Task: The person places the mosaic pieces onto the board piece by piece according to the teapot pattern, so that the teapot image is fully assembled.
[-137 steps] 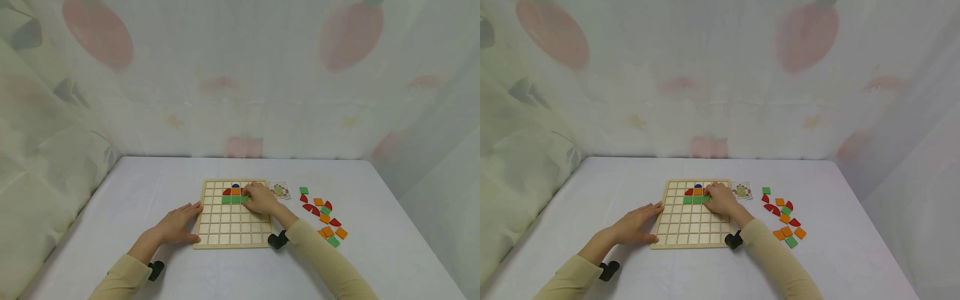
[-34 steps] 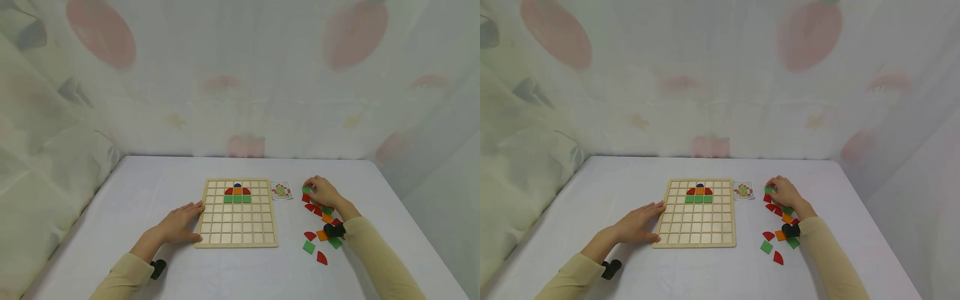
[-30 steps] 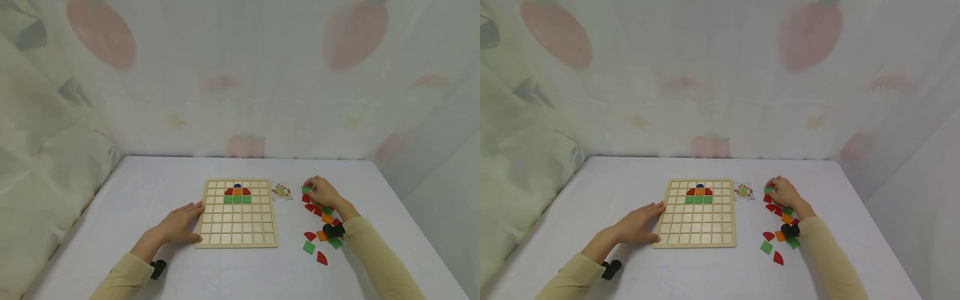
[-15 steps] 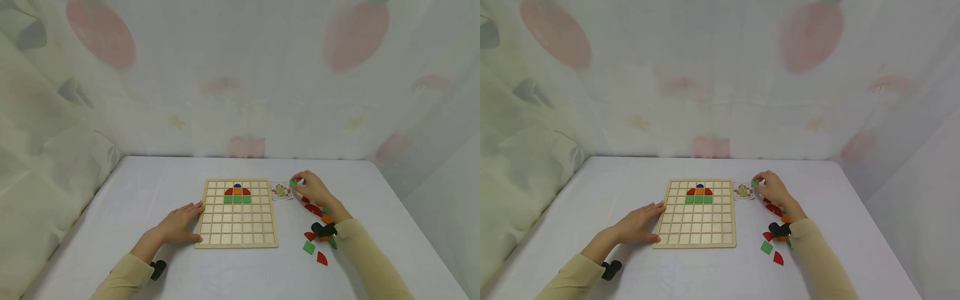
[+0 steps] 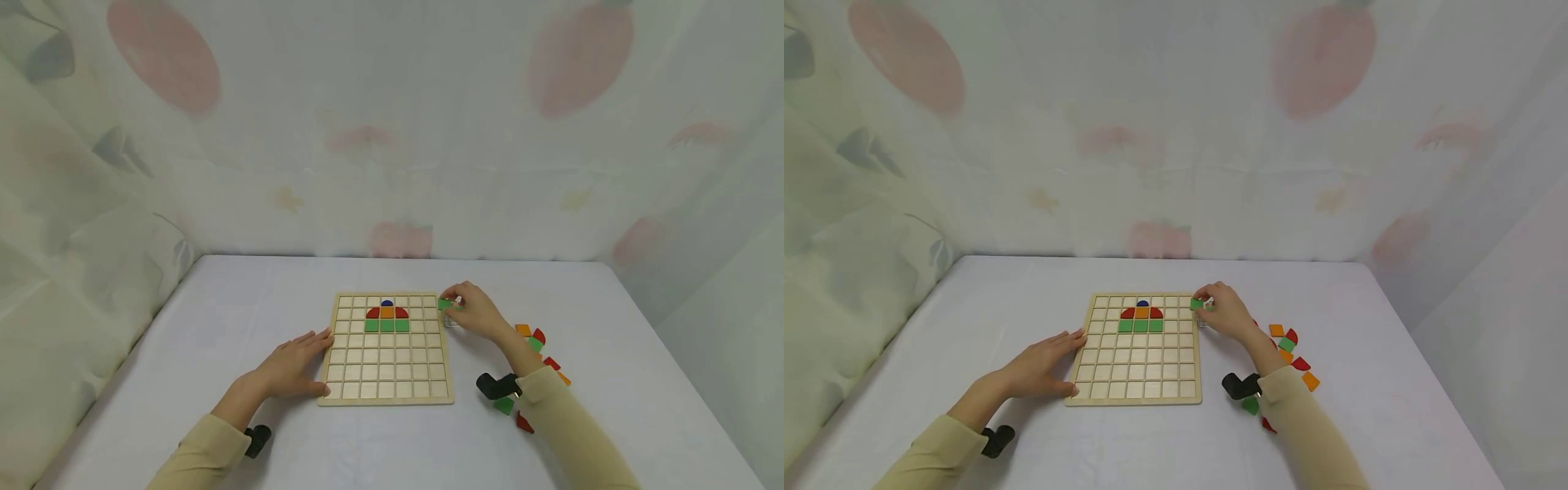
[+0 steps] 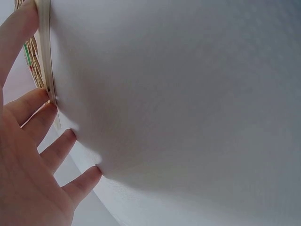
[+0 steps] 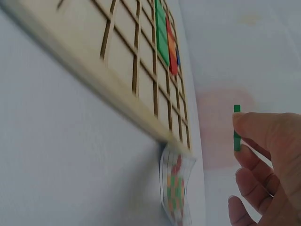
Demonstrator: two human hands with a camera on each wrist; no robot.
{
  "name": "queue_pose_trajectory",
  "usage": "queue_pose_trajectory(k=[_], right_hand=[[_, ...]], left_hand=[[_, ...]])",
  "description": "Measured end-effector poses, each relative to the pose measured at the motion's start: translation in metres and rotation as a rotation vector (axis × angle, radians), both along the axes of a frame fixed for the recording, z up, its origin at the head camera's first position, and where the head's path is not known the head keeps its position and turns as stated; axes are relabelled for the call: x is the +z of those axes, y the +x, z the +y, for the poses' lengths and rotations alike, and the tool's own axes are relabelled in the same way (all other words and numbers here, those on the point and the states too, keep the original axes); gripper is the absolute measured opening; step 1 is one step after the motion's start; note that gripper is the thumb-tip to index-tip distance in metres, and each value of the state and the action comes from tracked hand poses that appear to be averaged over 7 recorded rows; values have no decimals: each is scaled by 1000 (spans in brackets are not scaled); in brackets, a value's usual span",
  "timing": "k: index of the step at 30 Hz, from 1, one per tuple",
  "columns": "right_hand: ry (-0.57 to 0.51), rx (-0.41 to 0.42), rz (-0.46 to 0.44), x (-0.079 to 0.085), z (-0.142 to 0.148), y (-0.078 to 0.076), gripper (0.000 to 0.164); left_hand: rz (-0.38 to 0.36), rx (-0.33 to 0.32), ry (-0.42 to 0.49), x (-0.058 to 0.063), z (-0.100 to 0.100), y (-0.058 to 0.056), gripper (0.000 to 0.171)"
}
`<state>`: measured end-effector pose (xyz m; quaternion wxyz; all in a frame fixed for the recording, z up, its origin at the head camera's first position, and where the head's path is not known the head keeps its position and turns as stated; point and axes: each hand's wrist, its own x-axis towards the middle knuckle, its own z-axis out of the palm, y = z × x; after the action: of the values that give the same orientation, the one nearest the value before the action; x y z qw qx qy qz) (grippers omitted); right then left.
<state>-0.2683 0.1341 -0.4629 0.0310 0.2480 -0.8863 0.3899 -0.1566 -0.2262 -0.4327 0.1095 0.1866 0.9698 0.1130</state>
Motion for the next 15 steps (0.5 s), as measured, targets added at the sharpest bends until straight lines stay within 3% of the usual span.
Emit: queue_pose_trajectory(k=[15], right_hand=[[-8, 67, -36, -7, -60, 21, 21]], left_hand=[[1, -4, -8, 1, -1, -1, 89]])
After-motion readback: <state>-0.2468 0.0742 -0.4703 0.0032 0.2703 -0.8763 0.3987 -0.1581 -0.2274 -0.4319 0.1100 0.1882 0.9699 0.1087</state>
